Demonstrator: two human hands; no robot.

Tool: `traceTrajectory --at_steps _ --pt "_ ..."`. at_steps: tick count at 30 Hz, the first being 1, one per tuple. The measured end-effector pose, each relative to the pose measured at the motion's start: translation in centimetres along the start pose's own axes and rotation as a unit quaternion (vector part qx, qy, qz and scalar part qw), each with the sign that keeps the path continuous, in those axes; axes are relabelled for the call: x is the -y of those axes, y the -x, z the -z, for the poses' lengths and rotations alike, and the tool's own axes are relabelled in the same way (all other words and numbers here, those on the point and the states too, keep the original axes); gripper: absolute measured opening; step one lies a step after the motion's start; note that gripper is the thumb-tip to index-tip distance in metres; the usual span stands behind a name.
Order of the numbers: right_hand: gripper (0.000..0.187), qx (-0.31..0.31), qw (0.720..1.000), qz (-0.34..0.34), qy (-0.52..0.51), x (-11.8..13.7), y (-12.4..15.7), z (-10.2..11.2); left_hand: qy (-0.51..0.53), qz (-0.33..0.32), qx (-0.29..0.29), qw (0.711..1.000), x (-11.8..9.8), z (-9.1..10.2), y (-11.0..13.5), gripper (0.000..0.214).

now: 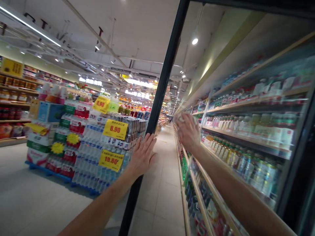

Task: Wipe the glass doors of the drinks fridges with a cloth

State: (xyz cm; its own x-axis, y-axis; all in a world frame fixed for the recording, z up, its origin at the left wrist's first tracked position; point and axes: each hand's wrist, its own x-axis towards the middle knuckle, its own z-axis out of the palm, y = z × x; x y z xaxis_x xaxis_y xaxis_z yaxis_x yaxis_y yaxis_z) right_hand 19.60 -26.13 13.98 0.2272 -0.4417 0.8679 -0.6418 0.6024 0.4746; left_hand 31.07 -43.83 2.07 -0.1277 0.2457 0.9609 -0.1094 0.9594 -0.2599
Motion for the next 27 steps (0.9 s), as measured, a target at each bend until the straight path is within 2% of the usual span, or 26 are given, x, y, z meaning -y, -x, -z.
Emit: traceTrajectory --at_steps 2,3,5,7,9,10,11,12,15,17,18,20,23,25,27 --pt "0.044 -0.004 0.999 -0.035 0.008 -0.9 -1.3 0.3 -0.009 0.011 0.001 1.0 -0.1 -0.2 0.3 0.061" --pt "0.044 0.011 0.999 -0.032 0.009 -0.5 -0.7 0.4 -0.016 0.013 -0.003 1.0 -0.2 -0.3 0.3 0.06" --pt "0.044 0.063 0.998 0.016 0.001 1.7 3.1 0.5 -0.029 0.012 -0.01 0.999 -0.1 -0.4 0.3 0.057" --pt "0.044 0.112 0.988 0.103 -0.022 4.8 8.9 0.6 -0.037 0.008 -0.014 0.999 0.0 -0.4 0.2 0.055" --pt "0.044 0.14 0.967 0.204 -0.057 6.8 13.8 0.7 -0.039 0.013 -0.01 0.999 -0.4 -0.3 0.1 0.054" --pt "0.044 0.135 0.964 0.22 -0.058 7.0 15.2 0.7 -0.036 0.016 -0.006 0.999 -0.9 -0.3 0.1 0.054" --pt "0.045 0.127 0.968 0.21 -0.048 6.7 15.7 0.8 -0.029 0.015 0.0 0.999 -1.5 -0.4 0.1 0.055" --pt "0.045 0.109 0.979 0.173 -0.029 5.7 15.4 0.9 -0.02 0.011 0.008 1.0 -2.2 -0.6 0.2 0.055" --pt "0.042 0.01 0.999 -0.025 0.043 1.0 11.4 1.4 0.007 0.003 0.041 0.999 -4.8 -1.5 0.5 0.054" --pt "0.042 -0.026 0.995 -0.082 0.05 -1.4 9.6 1.7 0.011 0.015 0.049 0.999 -6.0 -2.2 0.8 0.054" --pt "0.042 -0.03 0.994 -0.093 0.048 -1.8 9.6 1.8 0.013 0.02 0.046 0.999 -6.4 -2.5 1.0 0.055" --pt "0.042 -0.006 0.996 -0.083 0.04 -0.8 11.6 2.3 0.019 0.02 0.033 0.999 -6.7 -2.8 1.2 0.056" --pt "0.042 0.053 0.998 -0.037 0.02 3.1 17.6 2.9 0.027 0.016 0.019 0.999 -6.6 -2.9 1.3 0.06" --pt "0.042 0.075 0.997 0.01 -0.004 4.7 20.7 3.1 0.022 0.015 0.017 0.999 -6.4 -2.8 1.3 0.061" --pt "0.041 0.065 0.998 0.007 -0.008 4.3 21.1 3.0 0.017 0.007 0.01 1.0 -6.3 -2.8 1.3 0.063"
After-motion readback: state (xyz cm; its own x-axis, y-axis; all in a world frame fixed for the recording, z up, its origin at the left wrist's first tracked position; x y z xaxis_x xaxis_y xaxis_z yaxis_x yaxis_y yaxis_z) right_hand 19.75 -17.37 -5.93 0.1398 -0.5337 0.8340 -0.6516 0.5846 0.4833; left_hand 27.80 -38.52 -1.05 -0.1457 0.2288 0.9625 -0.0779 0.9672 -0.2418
